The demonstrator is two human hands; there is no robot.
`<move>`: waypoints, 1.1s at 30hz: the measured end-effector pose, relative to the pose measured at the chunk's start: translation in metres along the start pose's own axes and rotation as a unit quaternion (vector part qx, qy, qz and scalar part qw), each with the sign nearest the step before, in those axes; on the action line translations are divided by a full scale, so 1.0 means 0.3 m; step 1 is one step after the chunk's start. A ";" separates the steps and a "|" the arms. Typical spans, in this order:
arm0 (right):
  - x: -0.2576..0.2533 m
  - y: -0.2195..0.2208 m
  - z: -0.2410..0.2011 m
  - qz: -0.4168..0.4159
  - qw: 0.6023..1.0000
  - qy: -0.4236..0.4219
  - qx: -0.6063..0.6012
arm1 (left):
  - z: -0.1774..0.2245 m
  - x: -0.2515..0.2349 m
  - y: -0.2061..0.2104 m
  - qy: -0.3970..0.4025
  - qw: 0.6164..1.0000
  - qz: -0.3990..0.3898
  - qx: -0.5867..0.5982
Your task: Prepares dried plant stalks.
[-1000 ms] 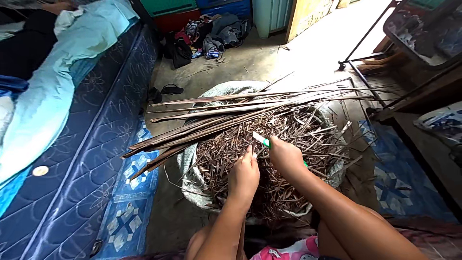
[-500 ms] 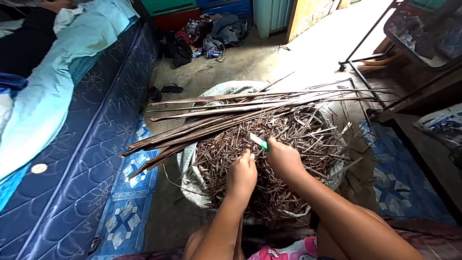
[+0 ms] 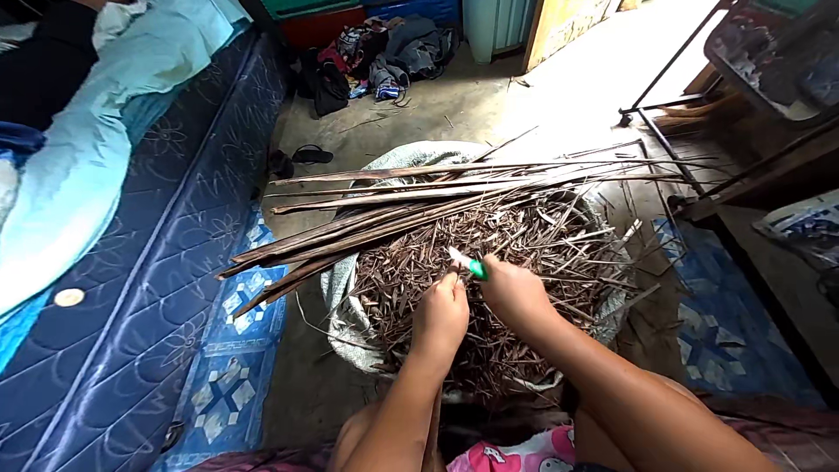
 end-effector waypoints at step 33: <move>0.010 -0.009 0.005 -0.006 0.999 -0.032 -0.012 | -0.023 0.016 -0.035 -0.035 0.950 -0.042 0.307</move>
Point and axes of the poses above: each hand's wrist, its own x-axis away from the middle knuckle, its own y-axis out of the palm, z = x × y, the point moved 1 cm from there along -x, towards the middle knuckle, and after that the axes turned 6 degrees about z, right-handed, at the moved point
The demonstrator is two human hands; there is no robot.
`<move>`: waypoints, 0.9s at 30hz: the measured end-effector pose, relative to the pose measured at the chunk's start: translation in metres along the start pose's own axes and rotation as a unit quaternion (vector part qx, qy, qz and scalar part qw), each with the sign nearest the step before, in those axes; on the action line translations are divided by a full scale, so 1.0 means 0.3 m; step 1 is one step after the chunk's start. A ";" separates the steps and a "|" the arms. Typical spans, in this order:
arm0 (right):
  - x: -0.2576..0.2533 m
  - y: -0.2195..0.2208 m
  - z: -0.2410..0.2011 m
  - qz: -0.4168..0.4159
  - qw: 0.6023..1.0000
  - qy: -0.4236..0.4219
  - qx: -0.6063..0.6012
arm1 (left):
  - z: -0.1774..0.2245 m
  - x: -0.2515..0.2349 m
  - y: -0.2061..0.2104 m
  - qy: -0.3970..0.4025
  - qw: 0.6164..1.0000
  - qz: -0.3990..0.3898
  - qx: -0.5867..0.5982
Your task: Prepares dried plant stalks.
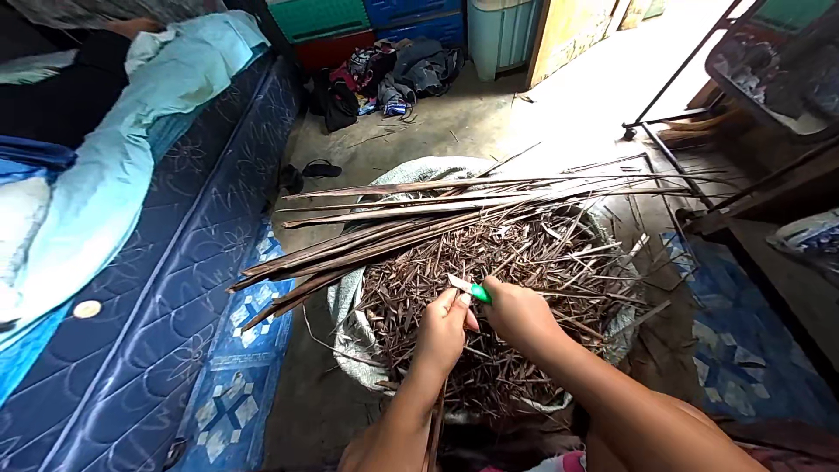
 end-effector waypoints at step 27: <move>0.009 -0.039 0.073 0.060 0.983 -0.149 -0.088 | 0.019 0.044 -0.010 -0.009 0.977 -0.058 0.204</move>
Point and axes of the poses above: each hand's wrist, its own x-axis away from the middle knuckle, its own y-axis out of the palm, z = x × y, the point moved 1 cm from there along -x, towards the middle knuckle, and after that the axes turned 6 degrees about z, right-handed, at the moved point
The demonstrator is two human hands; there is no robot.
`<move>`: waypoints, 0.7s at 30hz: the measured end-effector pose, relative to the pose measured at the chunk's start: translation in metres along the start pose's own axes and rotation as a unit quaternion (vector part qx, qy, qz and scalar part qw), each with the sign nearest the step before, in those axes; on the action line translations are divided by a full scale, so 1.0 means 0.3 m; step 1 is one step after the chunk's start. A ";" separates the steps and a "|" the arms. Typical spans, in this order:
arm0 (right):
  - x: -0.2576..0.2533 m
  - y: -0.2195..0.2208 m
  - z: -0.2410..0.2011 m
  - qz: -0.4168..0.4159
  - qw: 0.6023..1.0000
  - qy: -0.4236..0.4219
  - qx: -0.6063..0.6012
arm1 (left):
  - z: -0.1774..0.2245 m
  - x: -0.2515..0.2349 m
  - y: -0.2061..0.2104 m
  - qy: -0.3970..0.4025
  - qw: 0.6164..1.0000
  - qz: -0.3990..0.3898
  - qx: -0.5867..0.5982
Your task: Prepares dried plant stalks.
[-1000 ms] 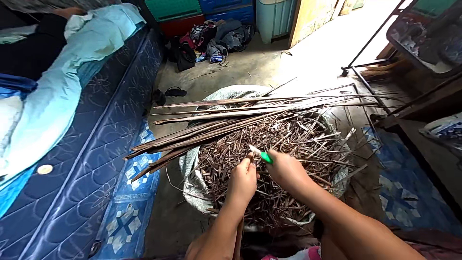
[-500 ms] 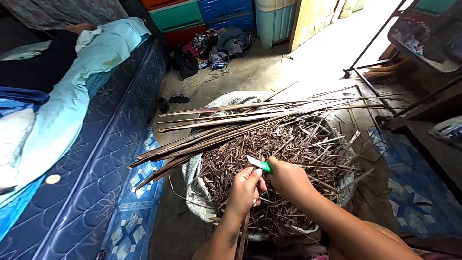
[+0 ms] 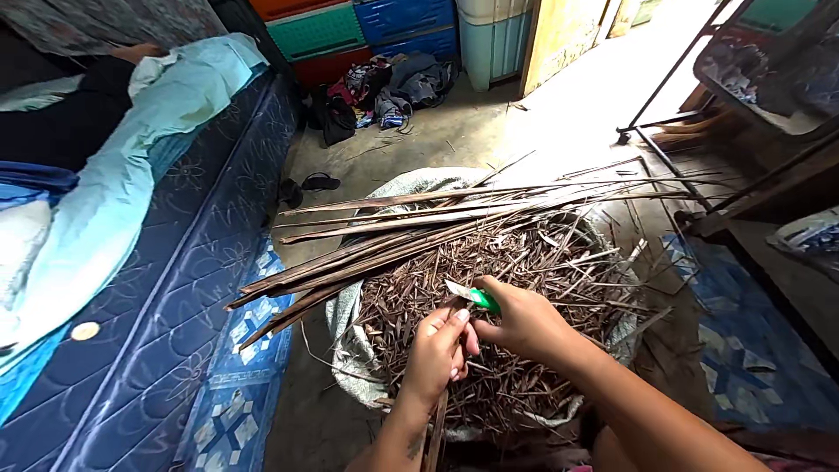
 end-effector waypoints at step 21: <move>0.024 0.010 0.008 -0.131 0.892 -0.023 -0.432 | 0.008 0.119 -0.075 0.010 1.000 0.005 0.015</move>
Point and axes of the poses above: each hand's wrist, its own x-axis away from the middle knuckle, its own y-axis out of the palm, z = x × y, the point moved 1 cm from there along -x, towards the middle knuckle, and after that the axes turned 6 degrees about z, right-handed, at the moved point
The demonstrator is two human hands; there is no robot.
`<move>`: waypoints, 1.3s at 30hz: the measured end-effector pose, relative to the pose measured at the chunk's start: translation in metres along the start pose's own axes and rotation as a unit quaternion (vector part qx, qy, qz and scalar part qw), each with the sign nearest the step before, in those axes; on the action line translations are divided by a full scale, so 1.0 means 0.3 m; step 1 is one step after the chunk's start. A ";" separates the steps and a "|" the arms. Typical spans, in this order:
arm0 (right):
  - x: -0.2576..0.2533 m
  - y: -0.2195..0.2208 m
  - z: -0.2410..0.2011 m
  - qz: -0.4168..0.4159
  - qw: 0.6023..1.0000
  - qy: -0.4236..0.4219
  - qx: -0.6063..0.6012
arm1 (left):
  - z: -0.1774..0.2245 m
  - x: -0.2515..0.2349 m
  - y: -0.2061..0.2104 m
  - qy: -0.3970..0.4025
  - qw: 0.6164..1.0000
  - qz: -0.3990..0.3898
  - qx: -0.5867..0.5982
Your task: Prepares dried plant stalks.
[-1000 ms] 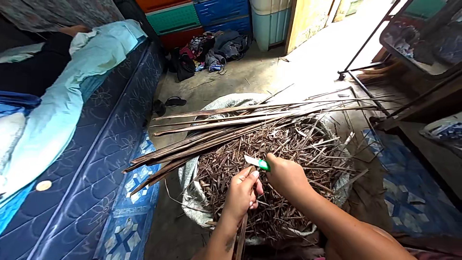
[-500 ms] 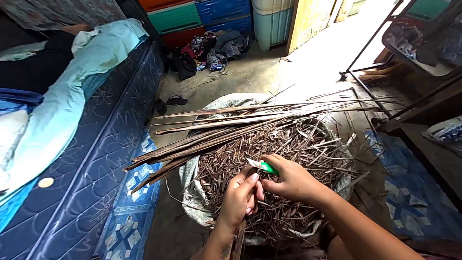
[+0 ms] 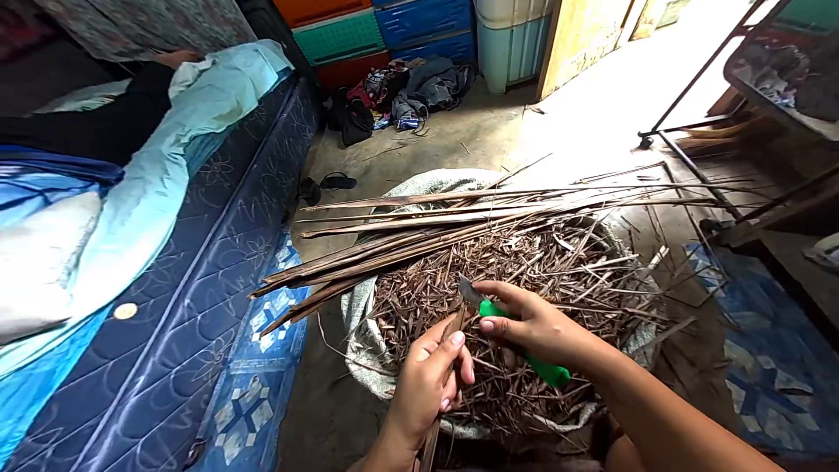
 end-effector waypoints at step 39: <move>0.032 -0.095 -0.014 0.040 0.950 0.060 -0.305 | -0.044 0.052 -0.031 0.002 0.998 -0.058 -0.015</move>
Point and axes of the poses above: each hand's wrist, its own x-axis away from the middle knuckle, its own y-axis out of the palm, z = x × y, the point moved 1 cm from there along -x, towards the middle knuckle, and after that the axes turned 6 degrees about z, right-handed, at the moved point
